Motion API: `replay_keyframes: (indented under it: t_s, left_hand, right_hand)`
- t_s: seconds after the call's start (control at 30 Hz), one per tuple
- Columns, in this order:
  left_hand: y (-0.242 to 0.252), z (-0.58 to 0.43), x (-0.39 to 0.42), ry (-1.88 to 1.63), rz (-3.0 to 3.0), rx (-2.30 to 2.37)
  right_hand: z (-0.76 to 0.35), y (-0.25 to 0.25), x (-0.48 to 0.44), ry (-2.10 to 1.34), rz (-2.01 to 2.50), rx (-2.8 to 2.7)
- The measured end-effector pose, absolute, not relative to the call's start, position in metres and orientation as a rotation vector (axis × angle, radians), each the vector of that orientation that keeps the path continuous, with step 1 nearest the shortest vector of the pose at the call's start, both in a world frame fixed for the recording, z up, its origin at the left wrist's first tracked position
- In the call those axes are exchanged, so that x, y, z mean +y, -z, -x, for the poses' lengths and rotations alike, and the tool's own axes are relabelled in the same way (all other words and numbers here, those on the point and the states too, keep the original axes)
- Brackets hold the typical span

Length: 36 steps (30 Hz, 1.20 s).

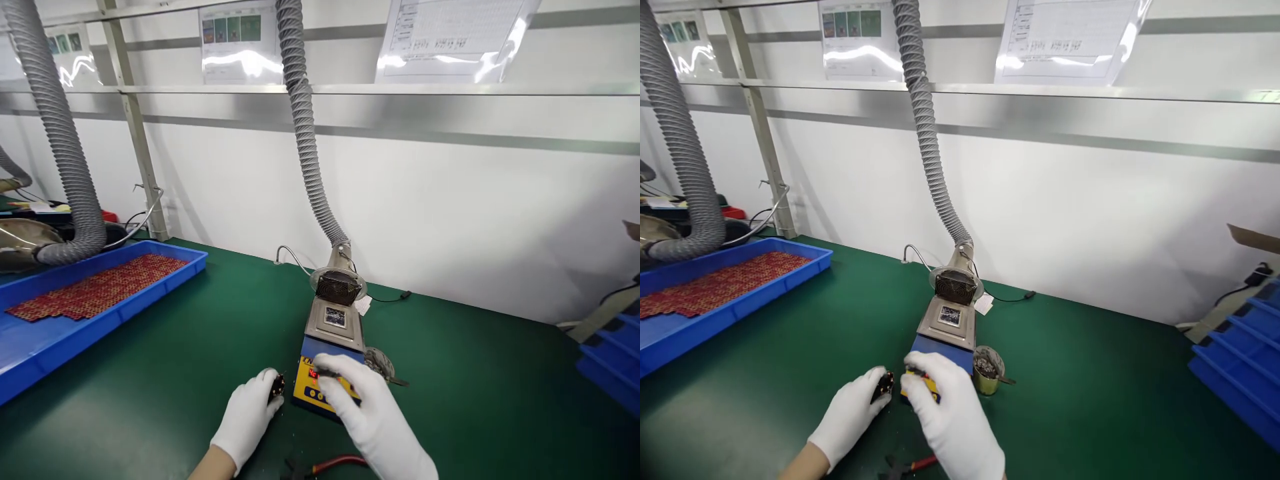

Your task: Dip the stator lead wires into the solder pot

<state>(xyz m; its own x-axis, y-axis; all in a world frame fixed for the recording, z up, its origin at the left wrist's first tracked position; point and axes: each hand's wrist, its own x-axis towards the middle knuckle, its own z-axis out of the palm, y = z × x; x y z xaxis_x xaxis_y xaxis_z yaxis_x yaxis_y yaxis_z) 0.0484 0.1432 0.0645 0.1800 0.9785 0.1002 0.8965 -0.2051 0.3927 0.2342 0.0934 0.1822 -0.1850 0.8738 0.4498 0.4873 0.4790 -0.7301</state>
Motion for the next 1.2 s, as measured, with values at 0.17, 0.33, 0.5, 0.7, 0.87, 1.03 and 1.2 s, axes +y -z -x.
replay_keyframes:
  t_s: [0.17, 0.33, 0.5, 0.7, 0.87, 1.03, 1.2]
  left_hand:
    - [-0.06, -0.052, 0.143, -0.436, -2.267, 1.84]
    - [-0.094, -0.043, 0.142, -0.491, -2.265, 1.717]
    - [-0.165, -0.049, 0.128, -0.885, -2.199, 1.032]
    - [-0.159, -0.088, 0.128, -1.271, -2.389, 1.084]
    - [-0.145, -0.099, 0.13, -1.428, -2.541, 1.058]
    - [-0.163, -0.092, 0.119, -0.828, -1.707, 1.051]
    - [-0.169, -0.085, 0.115, -0.877, -1.565, 0.971]
  right_hand:
    - [-0.24, -0.173, 0.108, -0.586, 1.165, -1.677]
    - [-0.234, -0.167, 0.113, -0.712, 1.195, -1.738]
    - [-0.231, -0.156, 0.115, -1.019, 0.909, -1.553]
    - [-0.225, -0.159, 0.111, -0.936, 0.673, -1.058]
    - [-0.238, -0.161, 0.107, -0.68, 0.849, -1.216]
    - [-0.245, -0.164, 0.11, -0.872, 0.74, -1.205]
    - [-0.246, -0.17, 0.11, -1.14, 0.516, -0.857]
